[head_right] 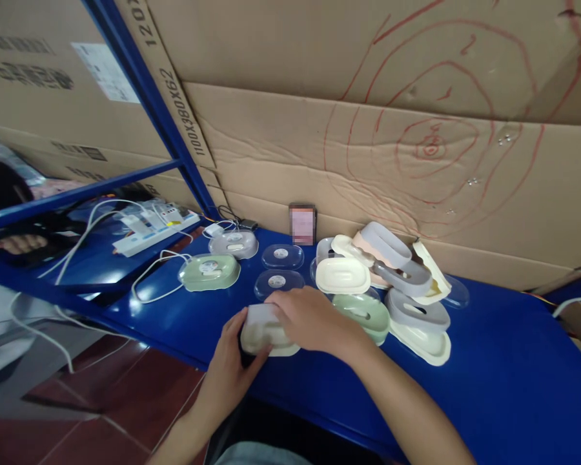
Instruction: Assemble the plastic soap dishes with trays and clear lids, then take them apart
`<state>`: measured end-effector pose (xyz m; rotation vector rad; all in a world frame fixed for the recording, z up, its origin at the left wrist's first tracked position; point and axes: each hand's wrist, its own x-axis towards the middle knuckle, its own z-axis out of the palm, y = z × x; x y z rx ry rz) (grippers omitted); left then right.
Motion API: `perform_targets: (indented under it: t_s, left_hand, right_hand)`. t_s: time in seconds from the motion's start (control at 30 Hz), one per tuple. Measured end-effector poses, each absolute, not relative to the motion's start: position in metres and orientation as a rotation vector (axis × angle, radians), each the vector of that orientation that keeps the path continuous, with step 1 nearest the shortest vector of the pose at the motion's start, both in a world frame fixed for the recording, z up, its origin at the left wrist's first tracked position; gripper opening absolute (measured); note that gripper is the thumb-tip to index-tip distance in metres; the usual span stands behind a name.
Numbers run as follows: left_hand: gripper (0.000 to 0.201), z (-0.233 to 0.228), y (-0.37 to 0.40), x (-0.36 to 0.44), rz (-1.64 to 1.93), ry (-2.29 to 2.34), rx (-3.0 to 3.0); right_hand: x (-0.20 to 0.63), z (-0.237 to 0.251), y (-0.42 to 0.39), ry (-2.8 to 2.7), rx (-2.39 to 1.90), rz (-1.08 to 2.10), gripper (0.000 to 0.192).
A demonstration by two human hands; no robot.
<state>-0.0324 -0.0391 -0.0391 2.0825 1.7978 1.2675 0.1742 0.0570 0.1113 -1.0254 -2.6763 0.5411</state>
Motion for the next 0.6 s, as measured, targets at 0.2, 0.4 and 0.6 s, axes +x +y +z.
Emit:
perform_targets:
  t_s: [0.2,0.4,0.6]
  left_hand:
    - [0.015,-0.034,-0.050,-0.031,1.075,1.657,2.321]
    - [0.029,-0.029,-0.034,-0.037,1.008,1.702,2.429]
    - [0.051,-0.004,0.029,-0.129,1.003,2.052,2.349]
  right_hand:
    - [0.168,0.095,0.069,-2.418,-1.040,0.500,0.033]
    - [0.153,0.058,0.083,-2.525,-0.997,0.061,0.044]
    - [0.136,0.033,0.060,-2.659,-0.832,-0.012,0.034]
